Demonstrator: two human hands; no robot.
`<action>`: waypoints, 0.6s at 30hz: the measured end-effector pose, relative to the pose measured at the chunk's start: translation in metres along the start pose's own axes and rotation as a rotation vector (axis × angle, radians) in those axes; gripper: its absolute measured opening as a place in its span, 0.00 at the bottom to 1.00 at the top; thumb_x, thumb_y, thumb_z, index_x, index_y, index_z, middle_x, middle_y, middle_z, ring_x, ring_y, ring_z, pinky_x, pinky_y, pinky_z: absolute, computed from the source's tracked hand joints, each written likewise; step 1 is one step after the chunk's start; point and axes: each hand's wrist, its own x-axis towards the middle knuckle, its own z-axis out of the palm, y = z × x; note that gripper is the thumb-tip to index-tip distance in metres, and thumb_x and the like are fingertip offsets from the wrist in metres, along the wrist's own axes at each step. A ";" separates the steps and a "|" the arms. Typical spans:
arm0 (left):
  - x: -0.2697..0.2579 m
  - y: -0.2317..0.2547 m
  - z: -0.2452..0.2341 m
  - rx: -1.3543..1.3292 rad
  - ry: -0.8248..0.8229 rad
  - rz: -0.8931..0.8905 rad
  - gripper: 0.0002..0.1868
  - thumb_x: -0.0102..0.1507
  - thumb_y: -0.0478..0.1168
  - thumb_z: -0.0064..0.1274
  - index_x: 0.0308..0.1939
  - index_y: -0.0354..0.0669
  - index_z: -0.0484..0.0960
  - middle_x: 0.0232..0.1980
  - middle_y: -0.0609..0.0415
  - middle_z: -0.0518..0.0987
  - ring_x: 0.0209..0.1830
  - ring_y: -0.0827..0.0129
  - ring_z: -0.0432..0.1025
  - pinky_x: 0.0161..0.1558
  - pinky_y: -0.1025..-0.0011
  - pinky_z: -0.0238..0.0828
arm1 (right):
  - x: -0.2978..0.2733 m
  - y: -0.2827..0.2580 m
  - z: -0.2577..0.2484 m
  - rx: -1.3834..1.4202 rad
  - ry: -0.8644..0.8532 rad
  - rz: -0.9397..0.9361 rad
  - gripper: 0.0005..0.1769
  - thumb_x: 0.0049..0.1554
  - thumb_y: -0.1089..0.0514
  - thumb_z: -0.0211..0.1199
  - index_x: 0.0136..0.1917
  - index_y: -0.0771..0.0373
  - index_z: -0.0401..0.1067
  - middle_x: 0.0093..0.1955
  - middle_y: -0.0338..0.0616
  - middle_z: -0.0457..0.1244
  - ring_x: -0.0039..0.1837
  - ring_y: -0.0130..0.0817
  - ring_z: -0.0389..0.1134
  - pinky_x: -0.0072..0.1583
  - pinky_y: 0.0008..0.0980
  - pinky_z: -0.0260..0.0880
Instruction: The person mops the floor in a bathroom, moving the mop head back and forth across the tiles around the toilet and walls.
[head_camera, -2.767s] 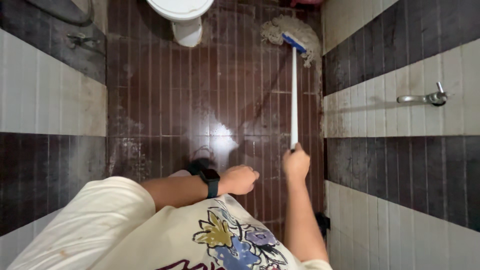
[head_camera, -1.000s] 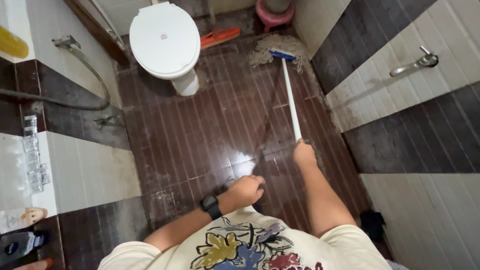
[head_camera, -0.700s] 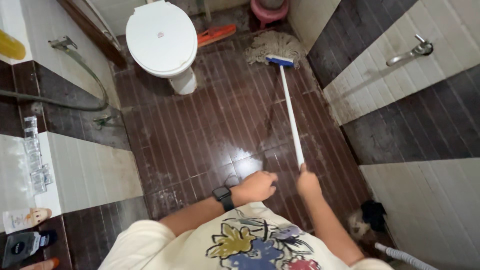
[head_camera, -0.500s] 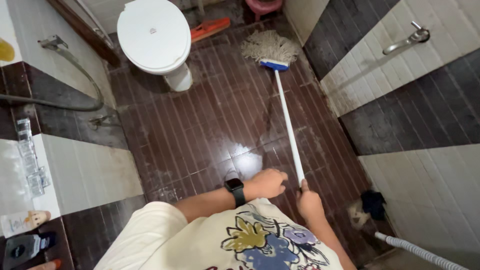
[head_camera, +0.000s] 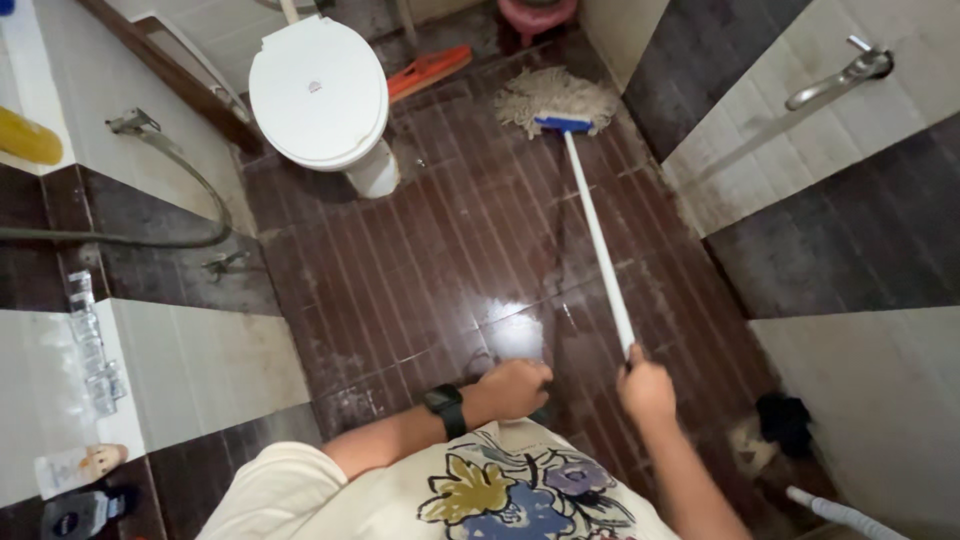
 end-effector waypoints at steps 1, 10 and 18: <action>-0.001 0.002 -0.004 0.009 -0.033 -0.052 0.16 0.59 0.42 0.54 0.48 0.38 0.81 0.47 0.37 0.81 0.50 0.41 0.75 0.52 0.49 0.71 | 0.013 -0.012 -0.008 0.002 0.000 -0.006 0.23 0.57 0.50 0.59 0.66 0.55 0.71 0.46 0.65 0.70 0.51 0.63 0.73 0.55 0.56 0.74; -0.008 0.013 -0.024 0.014 0.021 -0.160 0.14 0.61 0.40 0.52 0.48 0.37 0.79 0.45 0.37 0.81 0.48 0.42 0.77 0.52 0.50 0.74 | 0.130 -0.114 -0.047 0.055 -0.020 -0.020 0.21 0.63 0.54 0.46 0.64 0.62 0.71 0.57 0.66 0.68 0.61 0.63 0.69 0.61 0.56 0.70; 0.002 0.032 -0.032 0.112 -0.018 -0.123 0.13 0.60 0.41 0.53 0.46 0.39 0.80 0.46 0.39 0.81 0.49 0.42 0.76 0.49 0.48 0.73 | 0.132 -0.104 0.016 0.142 -0.060 -0.001 0.35 0.72 0.44 0.31 0.61 0.71 0.73 0.58 0.70 0.67 0.63 0.67 0.68 0.65 0.57 0.68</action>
